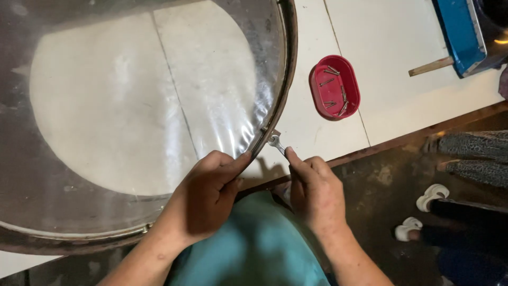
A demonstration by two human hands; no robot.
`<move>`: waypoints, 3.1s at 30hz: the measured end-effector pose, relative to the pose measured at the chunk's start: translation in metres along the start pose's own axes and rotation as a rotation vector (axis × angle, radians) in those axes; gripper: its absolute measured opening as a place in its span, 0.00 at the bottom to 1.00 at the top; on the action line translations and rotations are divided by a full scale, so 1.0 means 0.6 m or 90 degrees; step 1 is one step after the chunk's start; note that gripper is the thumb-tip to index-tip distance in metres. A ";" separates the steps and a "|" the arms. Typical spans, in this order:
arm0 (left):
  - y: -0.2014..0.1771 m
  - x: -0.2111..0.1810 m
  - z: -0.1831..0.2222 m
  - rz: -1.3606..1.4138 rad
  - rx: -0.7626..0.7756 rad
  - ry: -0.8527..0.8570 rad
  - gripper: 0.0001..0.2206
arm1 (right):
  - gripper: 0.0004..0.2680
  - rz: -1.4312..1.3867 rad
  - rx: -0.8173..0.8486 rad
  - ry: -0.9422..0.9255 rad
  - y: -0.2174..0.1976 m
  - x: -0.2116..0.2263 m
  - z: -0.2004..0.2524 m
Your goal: Adjusting the tension bolts on a drum using a wrench and fingers
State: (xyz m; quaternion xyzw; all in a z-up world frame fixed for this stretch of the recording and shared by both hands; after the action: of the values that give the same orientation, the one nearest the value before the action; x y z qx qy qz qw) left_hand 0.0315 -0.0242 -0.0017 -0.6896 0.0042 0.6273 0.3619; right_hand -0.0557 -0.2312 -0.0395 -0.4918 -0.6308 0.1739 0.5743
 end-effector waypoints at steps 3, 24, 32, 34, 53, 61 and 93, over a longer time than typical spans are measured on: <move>0.000 0.006 0.001 0.016 -0.006 0.030 0.24 | 0.16 -0.023 -0.034 0.020 0.005 0.002 0.013; 0.014 0.024 0.004 -0.029 -0.062 0.186 0.22 | 0.09 -0.344 -0.090 0.213 0.037 0.032 0.012; 0.005 0.033 0.006 -0.055 -0.011 -0.024 0.22 | 0.30 -0.044 0.073 -0.386 0.029 -0.080 -0.153; 0.002 0.029 0.007 -0.018 -0.007 0.043 0.23 | 0.28 -0.141 0.089 -0.472 0.043 -0.075 -0.197; 0.007 0.019 0.002 -0.014 -0.041 0.057 0.23 | 0.12 -0.105 0.010 0.064 -0.016 -0.027 0.012; 0.001 0.011 0.006 0.000 -0.061 0.149 0.24 | 0.16 -0.007 -0.084 0.014 0.004 -0.010 0.021; 0.013 0.017 -0.001 0.001 -0.024 -0.037 0.24 | 0.19 -0.145 0.161 -0.434 -0.008 -0.098 -0.218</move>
State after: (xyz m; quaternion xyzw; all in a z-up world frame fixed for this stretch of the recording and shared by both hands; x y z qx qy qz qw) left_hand 0.0305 -0.0255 -0.0145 -0.6780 -0.0177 0.6472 0.3481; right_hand 0.0510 -0.3269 -0.0318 -0.2579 -0.8098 0.3391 0.4034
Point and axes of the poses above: each hand's wrist, its own z-axis away from the middle knuckle, its own y-axis out of the palm, x = y × z, the point moved 4 cm from there along -z, towards the middle knuckle, and after that the axes turned 10 degrees about -x, right-handed, at the moved point
